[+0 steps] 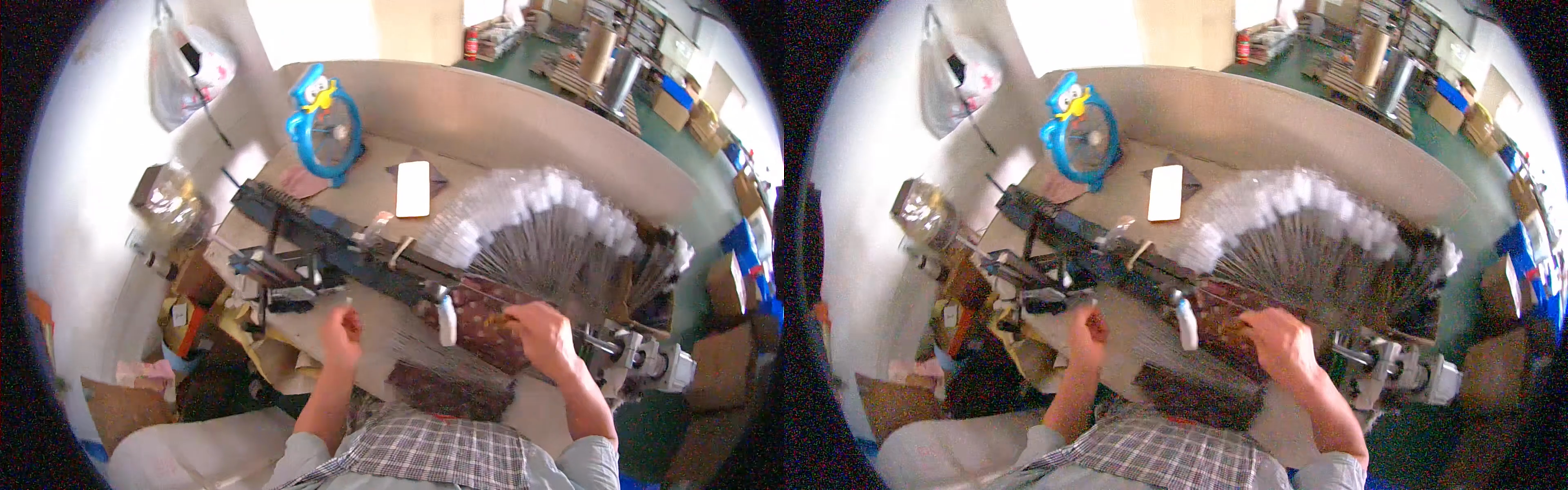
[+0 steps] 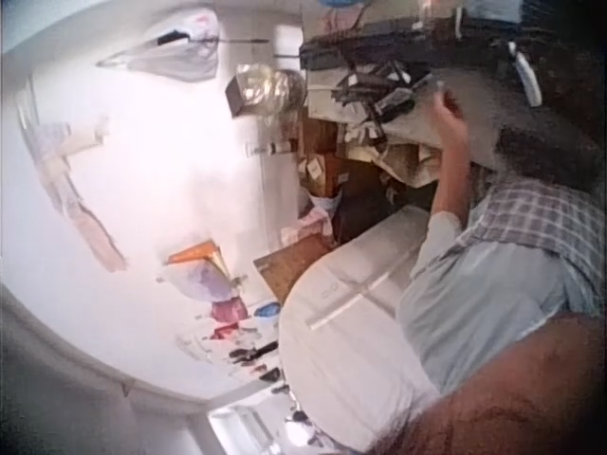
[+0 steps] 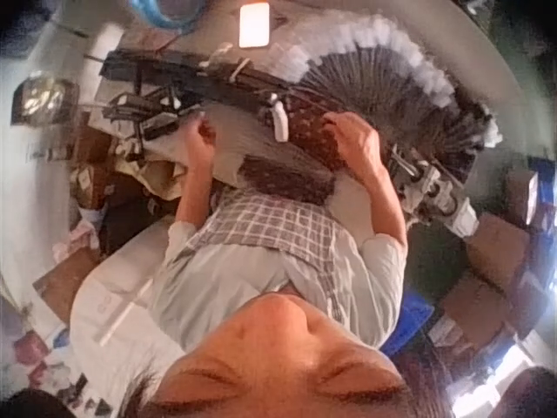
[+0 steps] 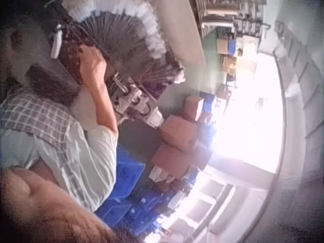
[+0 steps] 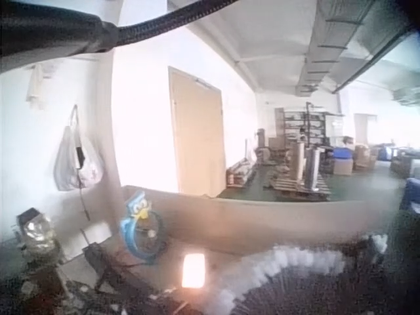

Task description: Assembling white brush heads onto metal rods using a specialized manual assembly jig.

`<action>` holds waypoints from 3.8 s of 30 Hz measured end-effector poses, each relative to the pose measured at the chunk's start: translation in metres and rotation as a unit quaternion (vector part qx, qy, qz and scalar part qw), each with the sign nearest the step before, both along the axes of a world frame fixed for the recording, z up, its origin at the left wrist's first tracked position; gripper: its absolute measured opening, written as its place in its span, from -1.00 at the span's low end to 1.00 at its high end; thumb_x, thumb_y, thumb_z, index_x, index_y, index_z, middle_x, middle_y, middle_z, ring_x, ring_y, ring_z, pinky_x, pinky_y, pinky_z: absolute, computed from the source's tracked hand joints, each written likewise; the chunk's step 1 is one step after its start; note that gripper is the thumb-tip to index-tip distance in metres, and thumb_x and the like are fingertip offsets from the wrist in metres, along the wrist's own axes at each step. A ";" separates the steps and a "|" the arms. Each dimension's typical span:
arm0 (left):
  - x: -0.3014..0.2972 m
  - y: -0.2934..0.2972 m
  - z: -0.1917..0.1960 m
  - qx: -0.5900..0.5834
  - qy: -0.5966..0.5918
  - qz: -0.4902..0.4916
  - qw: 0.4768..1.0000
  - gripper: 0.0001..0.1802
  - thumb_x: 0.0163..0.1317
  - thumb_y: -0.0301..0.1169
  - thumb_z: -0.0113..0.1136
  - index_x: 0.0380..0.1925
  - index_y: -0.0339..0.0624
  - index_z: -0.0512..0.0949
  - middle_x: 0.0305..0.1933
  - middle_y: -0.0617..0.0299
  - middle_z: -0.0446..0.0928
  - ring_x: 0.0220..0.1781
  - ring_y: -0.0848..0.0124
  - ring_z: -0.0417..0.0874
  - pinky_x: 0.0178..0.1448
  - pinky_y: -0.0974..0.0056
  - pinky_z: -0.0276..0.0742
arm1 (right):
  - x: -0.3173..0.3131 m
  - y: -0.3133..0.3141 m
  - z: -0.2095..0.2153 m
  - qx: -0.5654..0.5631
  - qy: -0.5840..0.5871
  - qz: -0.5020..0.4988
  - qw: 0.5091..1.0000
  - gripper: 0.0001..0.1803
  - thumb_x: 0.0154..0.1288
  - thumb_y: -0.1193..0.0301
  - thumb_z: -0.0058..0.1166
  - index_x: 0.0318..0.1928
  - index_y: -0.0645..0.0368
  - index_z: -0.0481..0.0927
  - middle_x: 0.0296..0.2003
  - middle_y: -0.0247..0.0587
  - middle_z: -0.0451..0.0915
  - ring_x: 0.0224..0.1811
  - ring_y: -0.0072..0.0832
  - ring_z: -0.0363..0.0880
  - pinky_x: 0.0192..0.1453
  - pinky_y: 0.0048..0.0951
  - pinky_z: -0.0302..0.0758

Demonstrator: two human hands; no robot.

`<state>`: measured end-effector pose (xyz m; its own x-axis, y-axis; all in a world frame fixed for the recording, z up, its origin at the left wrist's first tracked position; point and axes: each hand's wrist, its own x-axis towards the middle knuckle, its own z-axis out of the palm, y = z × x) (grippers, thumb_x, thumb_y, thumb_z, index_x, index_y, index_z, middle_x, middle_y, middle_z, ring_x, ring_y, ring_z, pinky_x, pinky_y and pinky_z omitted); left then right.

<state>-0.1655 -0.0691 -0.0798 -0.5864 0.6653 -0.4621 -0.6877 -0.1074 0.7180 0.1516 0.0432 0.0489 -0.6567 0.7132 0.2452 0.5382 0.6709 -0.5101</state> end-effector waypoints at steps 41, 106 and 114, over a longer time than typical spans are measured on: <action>0.155 0.066 0.089 0.018 0.086 -0.271 0.959 -0.65 0.35 -0.12 -0.05 -0.35 -0.21 0.48 -0.50 0.26 0.51 -0.50 0.50 0.52 -0.36 0.41 0.44 | -0.041 0.034 -0.005 -0.116 0.057 -0.064 0.990 -0.77 0.15 0.23 0.04 -0.36 0.10 0.65 -0.40 -0.17 0.61 -0.26 -0.16 0.55 -0.19 -0.21 0.48; 0.174 0.075 0.078 0.153 -0.047 -0.113 0.981 -0.89 0.18 -0.58 0.01 -0.27 -0.29 0.45 -0.25 0.19 0.52 -0.23 0.43 0.56 -0.10 0.34 0.52 | -0.032 0.004 -0.005 0.168 0.094 -0.081 0.978 -0.72 -0.12 0.35 0.29 -0.29 0.06 0.66 -0.26 -0.37 0.59 -0.20 -0.36 0.53 -0.10 -0.33 0.44; 0.166 0.069 0.068 0.166 -0.052 -0.139 0.975 -0.72 0.30 -0.29 -0.07 -0.13 -0.25 0.43 -0.12 0.10 0.51 -0.09 0.26 0.56 0.05 0.17 0.52 | -0.017 0.001 -0.010 0.138 -0.019 -0.084 0.987 -0.81 -0.09 0.37 0.24 -0.38 0.08 0.62 -0.40 -0.34 0.57 -0.24 -0.33 0.49 -0.12 -0.30 0.39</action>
<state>0.0007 0.0002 -0.0121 -0.3242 0.9145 -0.2422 -0.7901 -0.1209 0.6009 0.1350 0.0438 0.0394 -0.5471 0.7227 0.4224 0.6697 0.6806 -0.2971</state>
